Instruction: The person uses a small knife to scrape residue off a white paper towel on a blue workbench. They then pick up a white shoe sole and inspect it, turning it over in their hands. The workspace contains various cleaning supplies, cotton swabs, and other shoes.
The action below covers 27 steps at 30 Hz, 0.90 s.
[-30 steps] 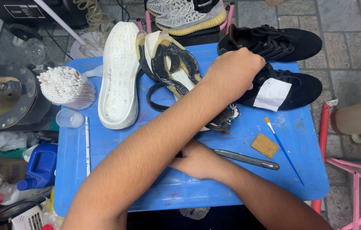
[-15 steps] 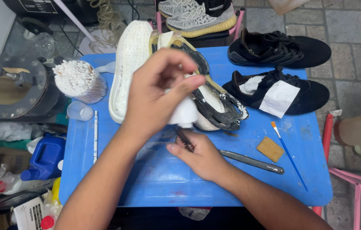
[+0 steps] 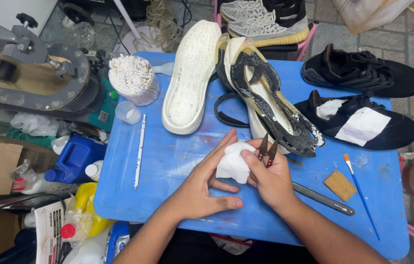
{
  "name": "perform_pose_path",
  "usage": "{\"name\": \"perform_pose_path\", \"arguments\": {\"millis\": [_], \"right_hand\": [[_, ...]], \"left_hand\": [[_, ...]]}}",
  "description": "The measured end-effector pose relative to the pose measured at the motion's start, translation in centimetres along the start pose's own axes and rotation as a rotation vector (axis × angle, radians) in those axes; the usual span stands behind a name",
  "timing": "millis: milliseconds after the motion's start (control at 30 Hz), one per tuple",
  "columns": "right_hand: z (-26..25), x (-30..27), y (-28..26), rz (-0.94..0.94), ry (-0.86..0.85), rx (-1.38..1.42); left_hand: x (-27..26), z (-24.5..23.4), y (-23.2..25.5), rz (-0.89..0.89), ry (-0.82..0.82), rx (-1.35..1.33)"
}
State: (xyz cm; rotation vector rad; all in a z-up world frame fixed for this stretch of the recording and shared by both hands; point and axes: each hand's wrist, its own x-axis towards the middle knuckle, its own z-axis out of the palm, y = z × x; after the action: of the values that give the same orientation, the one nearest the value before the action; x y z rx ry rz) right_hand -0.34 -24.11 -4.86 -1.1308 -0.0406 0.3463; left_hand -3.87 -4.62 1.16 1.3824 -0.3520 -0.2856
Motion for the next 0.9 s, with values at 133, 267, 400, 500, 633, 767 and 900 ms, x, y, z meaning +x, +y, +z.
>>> {"name": "perform_pose_path", "arguments": {"millis": [133,267,400,500,633,767,900], "right_hand": [[0.4,0.2,-0.3,0.006,-0.029,0.004],[0.3,0.4,-0.7,0.085,-0.022,0.051],[0.1,0.7,-0.4,0.148,-0.057,0.096],[0.0,0.8,-0.3,0.149,-0.182,0.123],[0.4,0.8,-0.4,0.147,-0.163,-0.039],[0.6,0.9,-0.7,0.098,-0.172,-0.116],[0.8,0.7,-1.1,0.114,-0.203,-0.061]], "left_hand": [[-0.3,-0.5,-1.0,-0.004,-0.11,-0.11],[-0.4,-0.8,-1.8,0.119,0.007,-0.102],[-0.3,-1.5,-1.5,0.118,0.176,0.081],[-0.1,-2.0,-1.0,0.12,0.27,0.242],[-0.1,-3.0,-0.2,0.156,0.21,0.159],[0.0,-2.8,-1.3,0.16,0.28,0.076],[0.1,-3.0,-2.5,0.045,0.361,0.006]]}}
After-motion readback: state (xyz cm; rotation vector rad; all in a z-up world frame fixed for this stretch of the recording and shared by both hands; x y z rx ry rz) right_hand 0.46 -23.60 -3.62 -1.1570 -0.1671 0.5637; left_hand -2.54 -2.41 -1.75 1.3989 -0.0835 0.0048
